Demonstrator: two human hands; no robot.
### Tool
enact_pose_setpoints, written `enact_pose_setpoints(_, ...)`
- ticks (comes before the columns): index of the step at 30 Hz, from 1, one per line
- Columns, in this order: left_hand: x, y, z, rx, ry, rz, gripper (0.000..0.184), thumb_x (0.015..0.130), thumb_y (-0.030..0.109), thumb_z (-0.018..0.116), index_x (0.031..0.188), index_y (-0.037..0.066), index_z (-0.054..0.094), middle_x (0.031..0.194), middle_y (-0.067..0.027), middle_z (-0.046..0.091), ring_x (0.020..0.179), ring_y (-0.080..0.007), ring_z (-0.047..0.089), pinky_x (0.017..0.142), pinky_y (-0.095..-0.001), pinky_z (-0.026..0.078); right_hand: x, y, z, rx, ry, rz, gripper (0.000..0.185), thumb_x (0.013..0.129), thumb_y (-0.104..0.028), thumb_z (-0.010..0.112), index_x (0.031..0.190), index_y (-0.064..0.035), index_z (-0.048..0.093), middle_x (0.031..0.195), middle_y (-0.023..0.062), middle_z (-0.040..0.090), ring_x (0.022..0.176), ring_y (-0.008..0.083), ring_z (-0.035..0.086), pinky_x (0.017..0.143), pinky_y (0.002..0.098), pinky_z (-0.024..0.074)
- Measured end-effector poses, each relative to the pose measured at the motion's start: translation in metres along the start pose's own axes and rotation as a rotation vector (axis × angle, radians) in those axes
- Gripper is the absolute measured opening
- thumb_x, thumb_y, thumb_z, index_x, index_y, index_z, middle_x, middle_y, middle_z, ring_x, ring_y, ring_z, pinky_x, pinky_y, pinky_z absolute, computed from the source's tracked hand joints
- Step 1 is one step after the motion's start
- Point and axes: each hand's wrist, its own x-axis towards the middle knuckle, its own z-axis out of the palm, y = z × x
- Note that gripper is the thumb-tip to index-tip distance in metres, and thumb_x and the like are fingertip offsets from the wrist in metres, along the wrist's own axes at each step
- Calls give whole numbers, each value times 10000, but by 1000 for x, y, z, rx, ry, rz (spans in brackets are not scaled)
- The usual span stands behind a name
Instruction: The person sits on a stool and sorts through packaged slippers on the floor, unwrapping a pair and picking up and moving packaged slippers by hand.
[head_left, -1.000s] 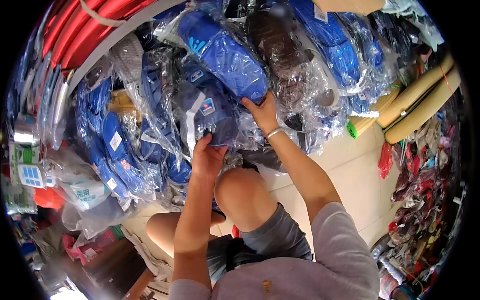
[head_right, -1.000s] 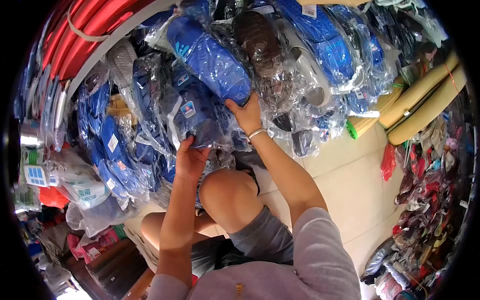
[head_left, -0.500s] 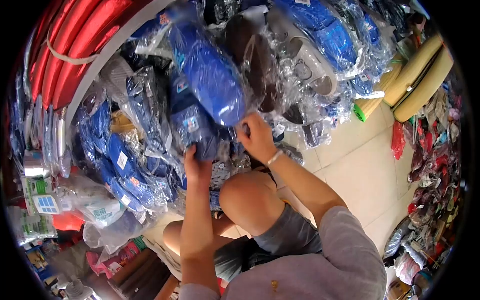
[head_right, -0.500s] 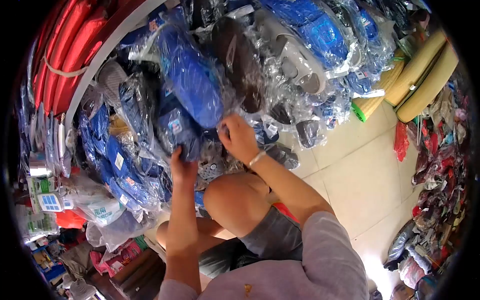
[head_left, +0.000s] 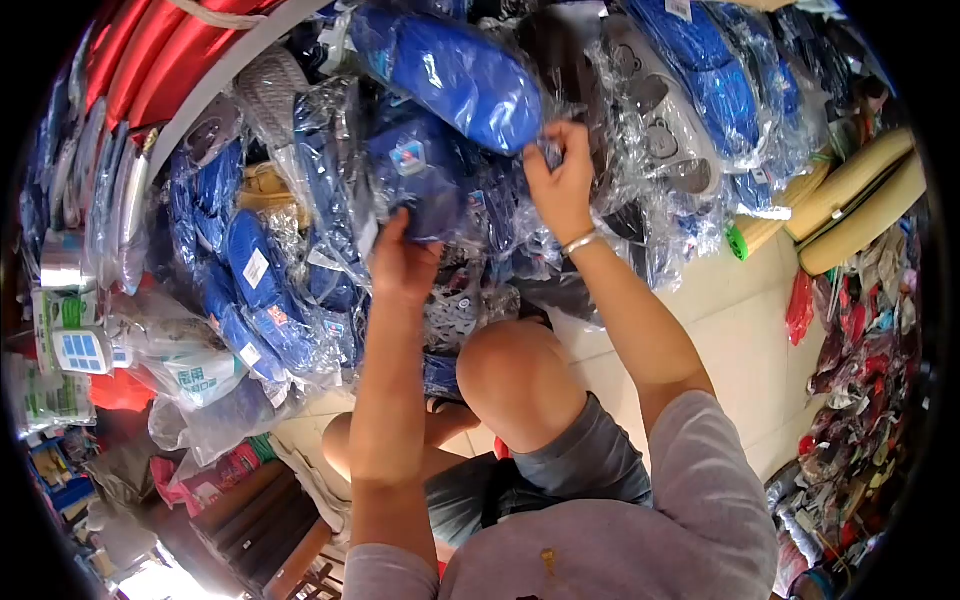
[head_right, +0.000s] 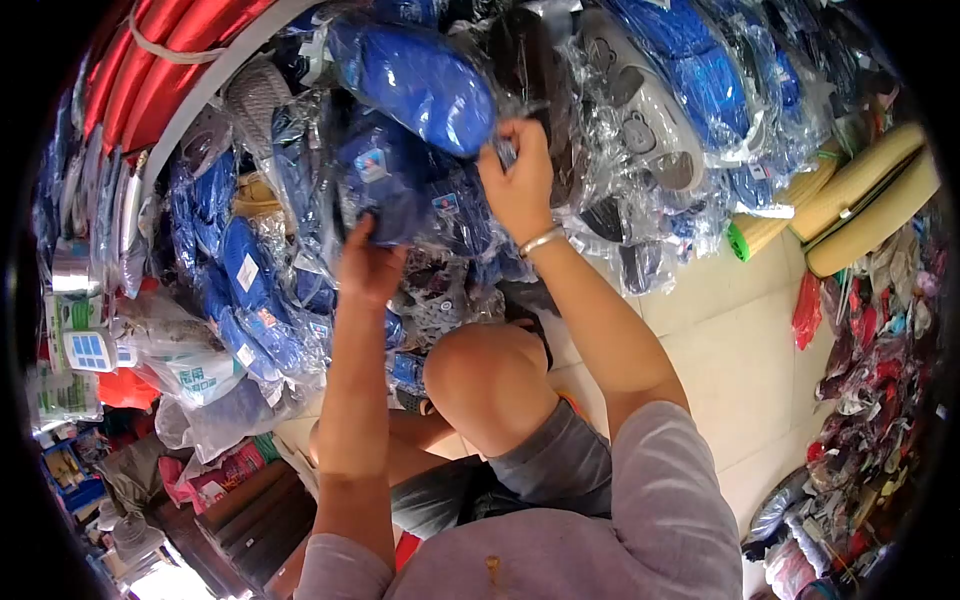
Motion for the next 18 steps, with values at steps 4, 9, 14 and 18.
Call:
enact_pose_setpoints(4, 8, -49, -42, 279, 336, 22, 312, 834, 90, 521, 1125, 34, 423, 1049, -131, 543, 964, -262, 562, 777, -387, 504, -46, 38, -15, -132, -257, 37, 337, 730, -136, 650, 974, -9, 455, 895, 132, 508, 792, 279, 503, 711, 368, 408)
enact_pose_setpoints(9, -36, -42, -34, 439, 176, 61, 389, 794, 52, 543, 1122, 90, 337, 986, -69, 490, 786, -175, 533, 599, -319, 496, -61, 12, -26, -311, -171, -85, 470, 693, -223, 704, 993, 26, 441, 884, 167, 492, 848, 334, 483, 771, 406, 381)
enact_pose_setpoints(14, -39, -50, -55, 560, 244, 29, 577, 793, 54, 528, 1280, 116, 225, 1108, -101, 457, 893, -206, 537, 628, -326, 513, -34, -3, -3, 454, -65, 777, 443, 652, -271, 756, 873, 22, 507, 1046, 166, 490, 983, 287, 448, 832, 394, 349)
enact_pose_setpoints(18, -32, -48, -48, 531, 266, 4, 408, 822, 24, 482, 1182, 116, 314, 1125, -107, 468, 945, -232, 551, 660, -389, 534, -43, -30, -20, -276, -176, -131, 231, 753, -132, 673, 885, -18, 521, 1110, 105, 498, 930, 98, 464, 773, 268, 406)
